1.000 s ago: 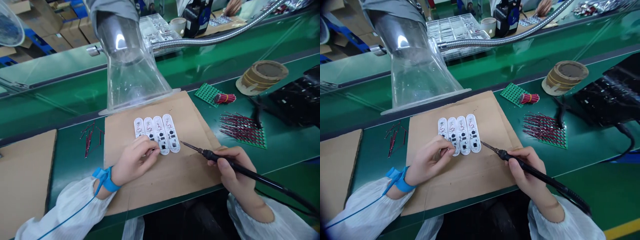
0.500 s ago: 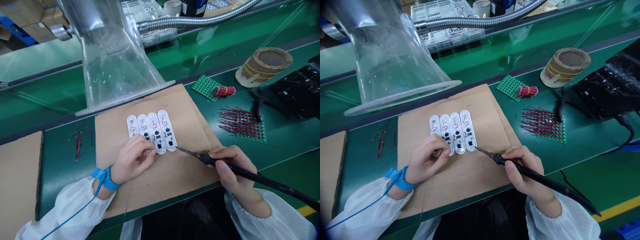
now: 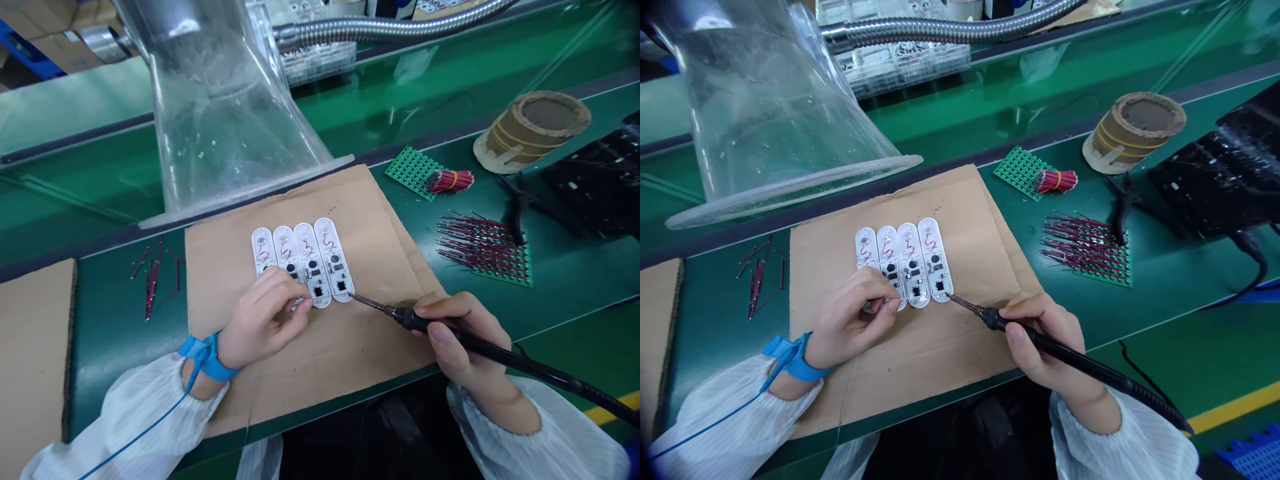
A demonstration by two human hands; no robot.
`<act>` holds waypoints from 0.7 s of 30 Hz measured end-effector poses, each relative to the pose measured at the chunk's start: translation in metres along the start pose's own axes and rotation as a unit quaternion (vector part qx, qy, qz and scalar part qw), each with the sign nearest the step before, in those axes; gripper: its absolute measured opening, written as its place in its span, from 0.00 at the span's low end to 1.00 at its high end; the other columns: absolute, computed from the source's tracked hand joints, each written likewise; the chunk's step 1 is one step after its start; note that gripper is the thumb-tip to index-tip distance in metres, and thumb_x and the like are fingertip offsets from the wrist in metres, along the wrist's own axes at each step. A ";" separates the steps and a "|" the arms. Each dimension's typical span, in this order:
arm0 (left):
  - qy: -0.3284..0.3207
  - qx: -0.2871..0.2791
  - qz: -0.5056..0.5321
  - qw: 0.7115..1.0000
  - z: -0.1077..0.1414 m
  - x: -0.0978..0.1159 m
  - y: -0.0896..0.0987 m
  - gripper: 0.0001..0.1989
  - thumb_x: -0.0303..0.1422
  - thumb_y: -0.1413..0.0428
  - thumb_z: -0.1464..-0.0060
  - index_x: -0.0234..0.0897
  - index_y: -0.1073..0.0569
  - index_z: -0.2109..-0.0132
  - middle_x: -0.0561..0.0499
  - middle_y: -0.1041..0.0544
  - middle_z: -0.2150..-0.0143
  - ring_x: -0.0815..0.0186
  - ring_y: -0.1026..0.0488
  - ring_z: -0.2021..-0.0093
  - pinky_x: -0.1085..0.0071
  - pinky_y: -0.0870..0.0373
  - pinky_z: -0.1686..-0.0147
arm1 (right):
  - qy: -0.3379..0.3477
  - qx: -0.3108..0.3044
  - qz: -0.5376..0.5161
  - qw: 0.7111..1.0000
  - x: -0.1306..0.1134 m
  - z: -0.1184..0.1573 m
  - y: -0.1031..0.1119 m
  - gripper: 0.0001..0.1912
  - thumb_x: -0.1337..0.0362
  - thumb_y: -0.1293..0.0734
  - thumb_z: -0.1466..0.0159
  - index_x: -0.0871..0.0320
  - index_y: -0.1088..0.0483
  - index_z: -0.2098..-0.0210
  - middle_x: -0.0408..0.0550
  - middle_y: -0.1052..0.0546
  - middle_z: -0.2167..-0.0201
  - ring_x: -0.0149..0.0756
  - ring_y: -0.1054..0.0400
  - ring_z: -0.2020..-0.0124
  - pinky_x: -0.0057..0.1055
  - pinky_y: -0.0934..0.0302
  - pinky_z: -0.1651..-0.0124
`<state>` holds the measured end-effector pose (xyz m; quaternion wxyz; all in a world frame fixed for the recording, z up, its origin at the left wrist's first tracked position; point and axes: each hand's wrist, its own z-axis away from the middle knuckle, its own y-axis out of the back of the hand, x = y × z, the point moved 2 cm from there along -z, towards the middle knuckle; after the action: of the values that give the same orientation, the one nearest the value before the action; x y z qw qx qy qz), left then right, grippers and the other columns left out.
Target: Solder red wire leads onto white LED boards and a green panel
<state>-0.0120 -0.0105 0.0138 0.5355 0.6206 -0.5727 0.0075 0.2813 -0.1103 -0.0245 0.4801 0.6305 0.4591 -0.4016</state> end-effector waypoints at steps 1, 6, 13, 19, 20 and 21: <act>0.000 -0.002 -0.001 1.000 0.000 0.000 0.000 0.07 0.21 0.43 0.34 0.39 0.28 0.56 0.55 0.32 0.69 0.68 0.35 0.69 0.67 0.35 0.66 | -0.003 0.000 0.001 1.000 -0.001 0.000 0.000 0.05 0.59 0.28 0.30 0.43 0.23 0.54 0.47 0.21 0.67 0.43 0.26 0.70 0.42 0.30 0.70; 0.005 0.000 0.000 1.000 0.000 0.000 0.001 0.07 0.22 0.43 0.34 0.39 0.28 0.56 0.55 0.33 0.70 0.67 0.35 0.69 0.67 0.35 0.67 | 0.011 0.018 0.005 1.000 -0.001 0.000 0.002 0.06 0.58 0.29 0.28 0.45 0.23 0.52 0.48 0.20 0.65 0.43 0.25 0.70 0.41 0.30 0.70; -0.002 0.002 -0.001 1.000 0.000 0.000 0.001 0.07 0.21 0.43 0.35 0.38 0.28 0.56 0.55 0.33 0.70 0.68 0.36 0.70 0.68 0.36 0.67 | 0.002 -0.002 0.020 1.000 -0.002 -0.001 0.001 0.06 0.57 0.28 0.30 0.43 0.23 0.53 0.48 0.19 0.65 0.45 0.24 0.69 0.43 0.27 0.69; -0.003 0.002 -0.006 1.000 -0.002 0.001 0.001 0.06 0.22 0.43 0.35 0.39 0.27 0.57 0.55 0.33 0.71 0.67 0.35 0.71 0.68 0.35 0.68 | 0.032 -0.026 0.022 0.999 -0.004 -0.005 -0.001 0.07 0.61 0.28 0.30 0.46 0.23 0.52 0.46 0.19 0.65 0.40 0.23 0.70 0.37 0.28 0.71; -0.005 0.002 -0.006 1.000 -0.002 0.001 0.001 0.06 0.22 0.43 0.34 0.39 0.27 0.57 0.55 0.32 0.71 0.67 0.35 0.71 0.68 0.35 0.68 | 0.029 -0.030 0.032 0.999 -0.004 -0.006 -0.001 0.06 0.61 0.28 0.30 0.45 0.23 0.53 0.46 0.18 0.65 0.41 0.22 0.70 0.37 0.28 0.71; -0.006 0.002 -0.007 1.000 -0.002 0.001 0.001 0.06 0.22 0.43 0.34 0.39 0.27 0.57 0.55 0.32 0.71 0.67 0.35 0.71 0.68 0.35 0.68 | 0.024 -0.028 0.036 0.999 -0.005 -0.006 -0.001 0.06 0.60 0.28 0.30 0.45 0.23 0.54 0.46 0.18 0.65 0.41 0.22 0.71 0.38 0.28 0.71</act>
<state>-0.0112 -0.0097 0.0163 0.5309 0.6258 -0.5715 0.0017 0.2793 -0.1052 -0.0189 0.5007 0.6423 0.4587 -0.3555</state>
